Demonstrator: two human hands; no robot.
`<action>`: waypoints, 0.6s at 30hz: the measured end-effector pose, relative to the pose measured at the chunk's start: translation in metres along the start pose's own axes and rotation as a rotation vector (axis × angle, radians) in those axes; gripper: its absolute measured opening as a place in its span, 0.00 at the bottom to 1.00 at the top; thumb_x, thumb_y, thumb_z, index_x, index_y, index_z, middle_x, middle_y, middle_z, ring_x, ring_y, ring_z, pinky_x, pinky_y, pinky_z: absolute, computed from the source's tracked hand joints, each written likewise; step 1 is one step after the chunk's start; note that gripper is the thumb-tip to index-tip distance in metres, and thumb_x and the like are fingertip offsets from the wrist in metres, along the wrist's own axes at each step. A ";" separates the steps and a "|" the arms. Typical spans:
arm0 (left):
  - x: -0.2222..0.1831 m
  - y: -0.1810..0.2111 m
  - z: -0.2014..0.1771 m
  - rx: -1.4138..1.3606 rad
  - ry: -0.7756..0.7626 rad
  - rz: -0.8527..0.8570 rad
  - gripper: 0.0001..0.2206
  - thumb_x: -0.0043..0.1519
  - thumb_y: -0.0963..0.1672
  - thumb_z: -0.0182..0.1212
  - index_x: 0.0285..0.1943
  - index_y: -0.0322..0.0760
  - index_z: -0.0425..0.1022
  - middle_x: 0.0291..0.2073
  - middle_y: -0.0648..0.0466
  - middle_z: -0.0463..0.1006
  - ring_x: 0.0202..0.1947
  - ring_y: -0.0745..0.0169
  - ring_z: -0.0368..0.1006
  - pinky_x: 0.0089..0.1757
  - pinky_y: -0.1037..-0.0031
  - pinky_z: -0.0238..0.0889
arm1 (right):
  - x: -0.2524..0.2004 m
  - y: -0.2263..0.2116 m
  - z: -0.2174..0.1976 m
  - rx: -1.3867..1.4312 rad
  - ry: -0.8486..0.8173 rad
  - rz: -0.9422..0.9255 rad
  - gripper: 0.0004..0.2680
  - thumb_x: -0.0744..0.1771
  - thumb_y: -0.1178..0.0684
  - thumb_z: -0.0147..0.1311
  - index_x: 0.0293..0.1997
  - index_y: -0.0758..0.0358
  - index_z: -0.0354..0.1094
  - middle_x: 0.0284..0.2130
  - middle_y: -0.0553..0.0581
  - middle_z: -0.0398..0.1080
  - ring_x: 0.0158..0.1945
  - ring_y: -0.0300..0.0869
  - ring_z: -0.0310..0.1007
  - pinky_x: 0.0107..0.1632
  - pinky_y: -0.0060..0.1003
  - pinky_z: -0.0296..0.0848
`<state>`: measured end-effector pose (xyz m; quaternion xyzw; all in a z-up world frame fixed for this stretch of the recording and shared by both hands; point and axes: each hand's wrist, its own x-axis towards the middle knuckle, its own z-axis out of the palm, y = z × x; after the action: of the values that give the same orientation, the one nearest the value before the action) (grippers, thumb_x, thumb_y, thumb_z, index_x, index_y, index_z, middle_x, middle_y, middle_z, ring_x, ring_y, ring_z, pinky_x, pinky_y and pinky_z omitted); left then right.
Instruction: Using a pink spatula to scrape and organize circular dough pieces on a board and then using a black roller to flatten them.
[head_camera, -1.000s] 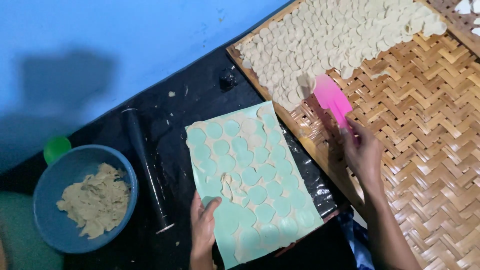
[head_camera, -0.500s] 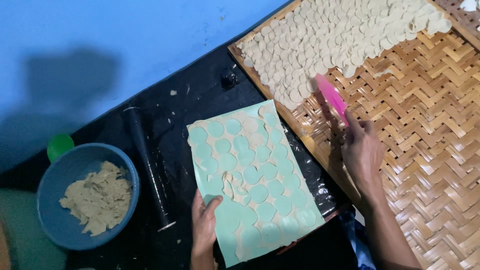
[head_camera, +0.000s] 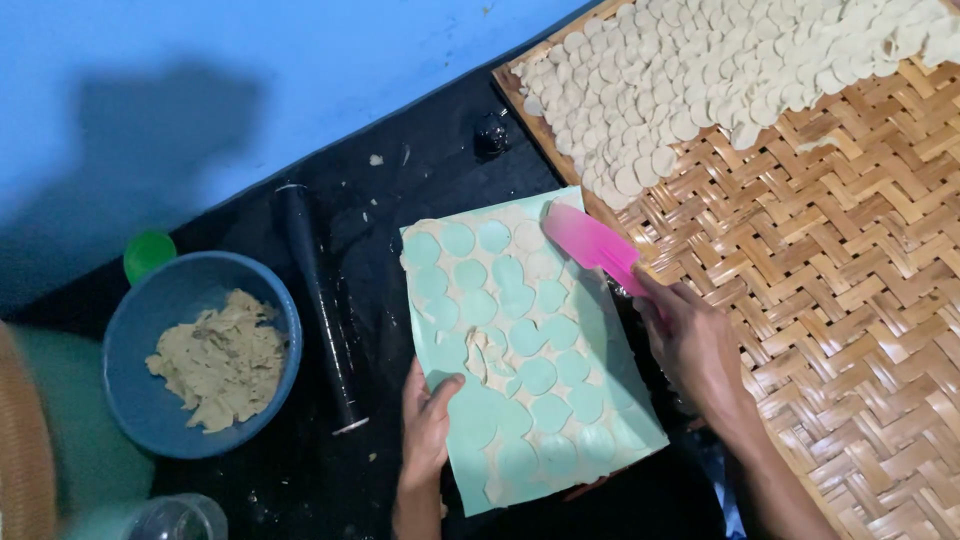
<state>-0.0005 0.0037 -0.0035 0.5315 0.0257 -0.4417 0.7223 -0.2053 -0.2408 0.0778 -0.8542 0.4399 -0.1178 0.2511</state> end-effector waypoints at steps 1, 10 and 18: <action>0.000 0.000 0.000 -0.001 0.001 0.002 0.29 0.57 0.34 0.56 0.71 0.29 0.62 0.55 0.44 0.75 0.51 0.58 0.73 0.50 0.69 0.68 | 0.001 -0.001 0.000 0.000 -0.001 -0.003 0.15 0.66 0.54 0.57 0.61 0.52 0.72 0.36 0.59 0.77 0.28 0.49 0.77 0.35 0.45 0.76; 0.000 0.004 0.004 0.008 0.022 -0.035 0.29 0.57 0.34 0.56 0.71 0.29 0.60 0.56 0.42 0.75 0.52 0.57 0.73 0.51 0.68 0.68 | 0.010 0.008 0.010 0.028 -0.060 -0.009 0.14 0.66 0.52 0.57 0.59 0.51 0.74 0.35 0.60 0.76 0.28 0.52 0.77 0.35 0.46 0.76; -0.001 0.006 0.006 0.008 0.024 -0.033 0.29 0.57 0.34 0.55 0.72 0.30 0.60 0.56 0.42 0.75 0.52 0.56 0.74 0.52 0.67 0.68 | 0.016 0.003 0.014 0.080 -0.095 0.001 0.14 0.66 0.53 0.58 0.59 0.51 0.74 0.32 0.61 0.76 0.28 0.49 0.74 0.37 0.43 0.74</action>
<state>-0.0001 -0.0003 0.0042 0.5392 0.0416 -0.4473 0.7124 -0.1922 -0.2504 0.0639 -0.8479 0.4228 -0.0943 0.3056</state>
